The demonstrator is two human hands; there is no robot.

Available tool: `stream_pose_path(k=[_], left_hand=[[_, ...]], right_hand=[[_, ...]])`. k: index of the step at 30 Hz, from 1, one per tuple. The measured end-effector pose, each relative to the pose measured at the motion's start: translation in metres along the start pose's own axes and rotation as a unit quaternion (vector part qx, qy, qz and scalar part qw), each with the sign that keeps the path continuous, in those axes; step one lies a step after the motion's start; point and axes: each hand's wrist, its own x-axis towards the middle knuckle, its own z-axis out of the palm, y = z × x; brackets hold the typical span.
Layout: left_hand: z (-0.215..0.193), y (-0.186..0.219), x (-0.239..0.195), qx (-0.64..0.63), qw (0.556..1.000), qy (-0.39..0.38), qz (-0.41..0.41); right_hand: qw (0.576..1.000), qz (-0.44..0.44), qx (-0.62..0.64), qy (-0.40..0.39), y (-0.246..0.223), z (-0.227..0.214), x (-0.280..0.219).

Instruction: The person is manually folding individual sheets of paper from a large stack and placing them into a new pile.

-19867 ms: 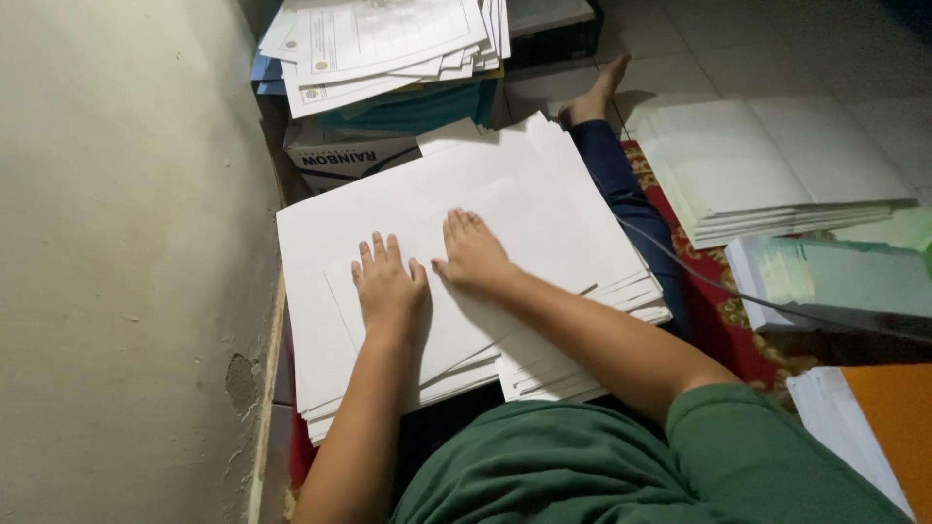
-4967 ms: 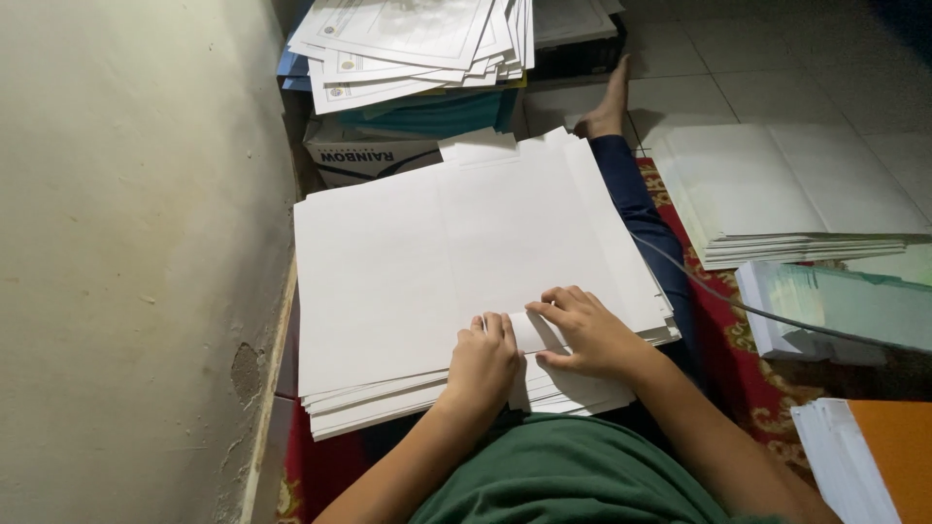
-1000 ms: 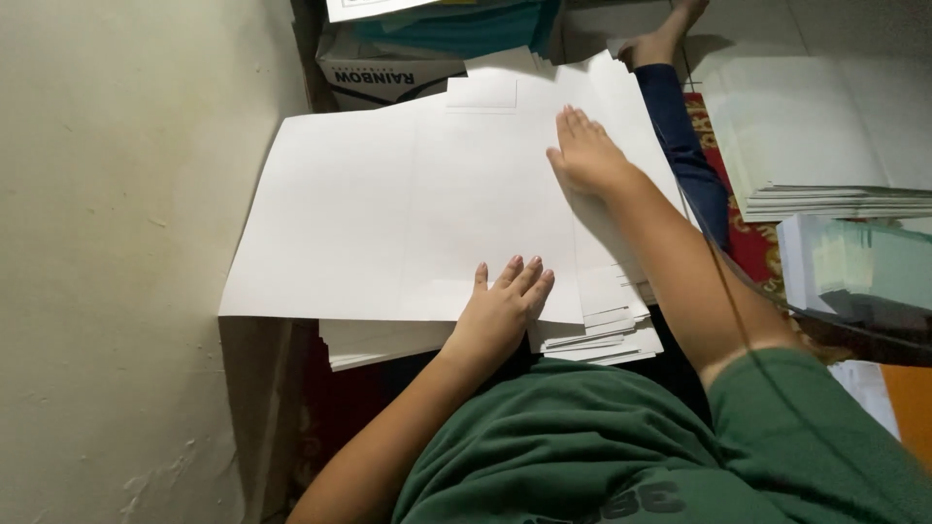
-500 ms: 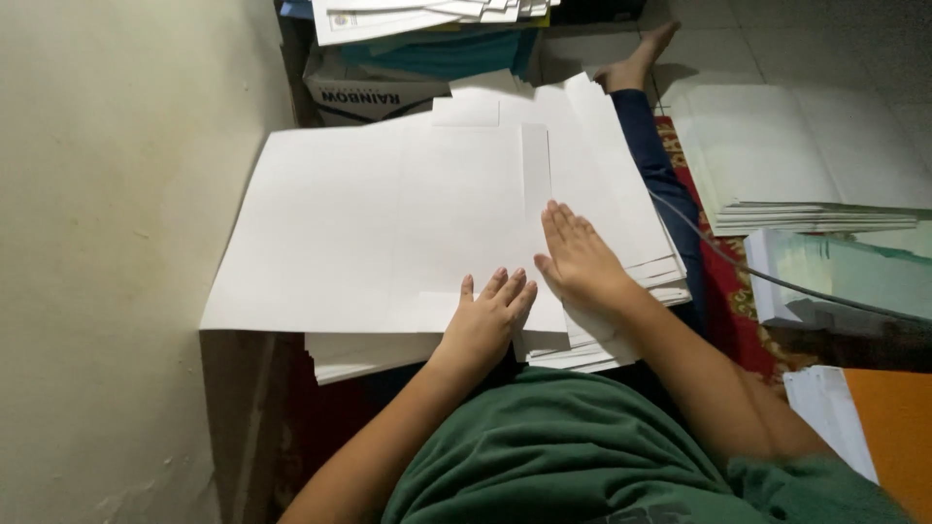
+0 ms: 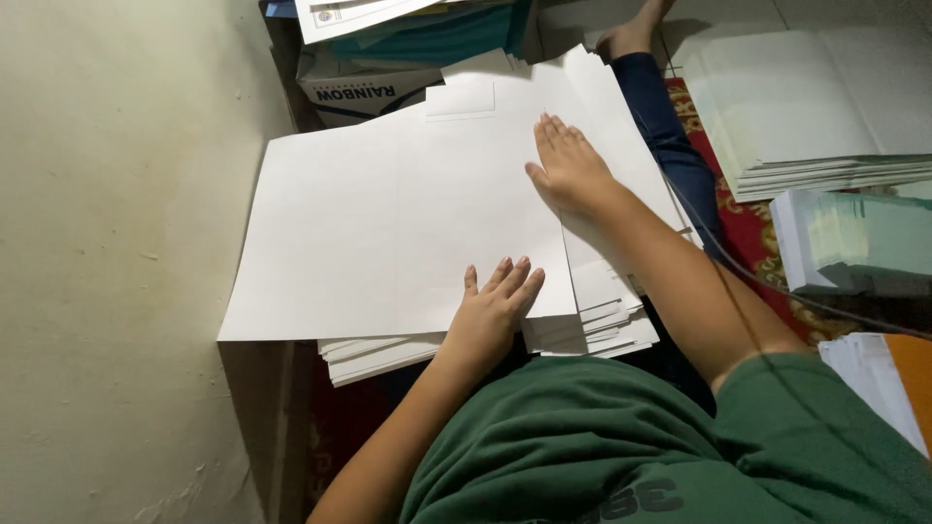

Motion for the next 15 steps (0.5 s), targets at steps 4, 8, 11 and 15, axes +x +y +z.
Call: stream_pose_path(k=[4,8,11,15], left_hand=[[-0.02,0.003,-0.011,-0.114,0.993,0.026,-0.024],[-0.057,0.011,-0.021,-0.219,0.969,0.113,-0.001],[-0.1,0.029,-0.036,-0.305,0.942,0.119,0.072],[-0.138,0.036,-0.062,-0.494,0.844,0.02,0.208]], right_hand=[[1.0,-0.021,0.003,-0.003,0.0,-0.003,-0.04],[0.893,0.078,0.442,0.047,-0.011,-0.045,-0.082],[0.771,0.107,0.618,0.11,0.013,-0.032,-0.085],[0.796,0.078,0.548,0.245,0.032,-0.028,-0.08]])
